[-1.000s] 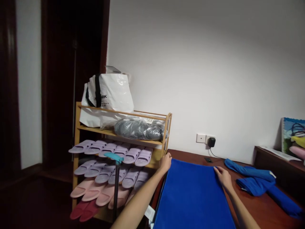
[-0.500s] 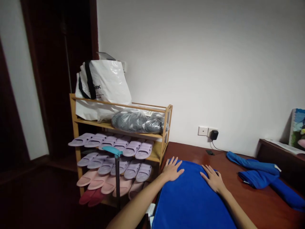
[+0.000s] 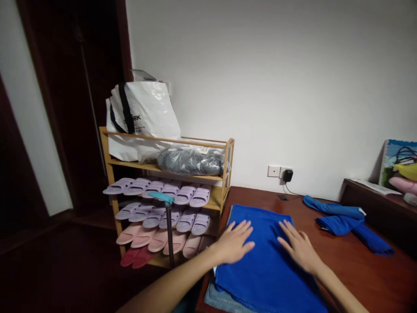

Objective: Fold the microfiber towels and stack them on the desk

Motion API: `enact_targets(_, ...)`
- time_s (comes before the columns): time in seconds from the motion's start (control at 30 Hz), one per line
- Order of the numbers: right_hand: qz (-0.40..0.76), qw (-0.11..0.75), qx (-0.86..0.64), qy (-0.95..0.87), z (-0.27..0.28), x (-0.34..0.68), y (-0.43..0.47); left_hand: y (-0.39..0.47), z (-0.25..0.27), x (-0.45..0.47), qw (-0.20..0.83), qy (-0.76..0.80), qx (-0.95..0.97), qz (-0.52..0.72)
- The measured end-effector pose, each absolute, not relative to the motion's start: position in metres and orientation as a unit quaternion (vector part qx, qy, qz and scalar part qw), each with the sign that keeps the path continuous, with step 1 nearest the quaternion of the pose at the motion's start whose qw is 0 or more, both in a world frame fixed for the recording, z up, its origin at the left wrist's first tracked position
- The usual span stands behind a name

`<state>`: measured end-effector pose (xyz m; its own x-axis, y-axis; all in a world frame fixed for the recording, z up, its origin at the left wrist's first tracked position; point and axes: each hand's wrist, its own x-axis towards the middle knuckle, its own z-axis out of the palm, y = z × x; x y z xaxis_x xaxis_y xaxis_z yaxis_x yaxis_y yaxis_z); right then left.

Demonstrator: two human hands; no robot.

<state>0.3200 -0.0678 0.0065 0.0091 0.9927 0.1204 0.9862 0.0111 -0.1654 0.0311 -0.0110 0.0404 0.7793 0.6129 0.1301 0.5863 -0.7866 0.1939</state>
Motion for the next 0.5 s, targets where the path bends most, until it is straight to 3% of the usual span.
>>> enact_targets(0.13,0.096,0.089,-0.627,-0.768,-0.002,0.292,-0.119,-0.054,0.033,0.020,0.117,0.245,0.960,0.070)
enact_targets(0.5,0.072,0.127,-0.655,-0.742,-0.014,0.290,-0.171,-0.089,0.030,-0.011,0.110,0.264,0.954,0.093)
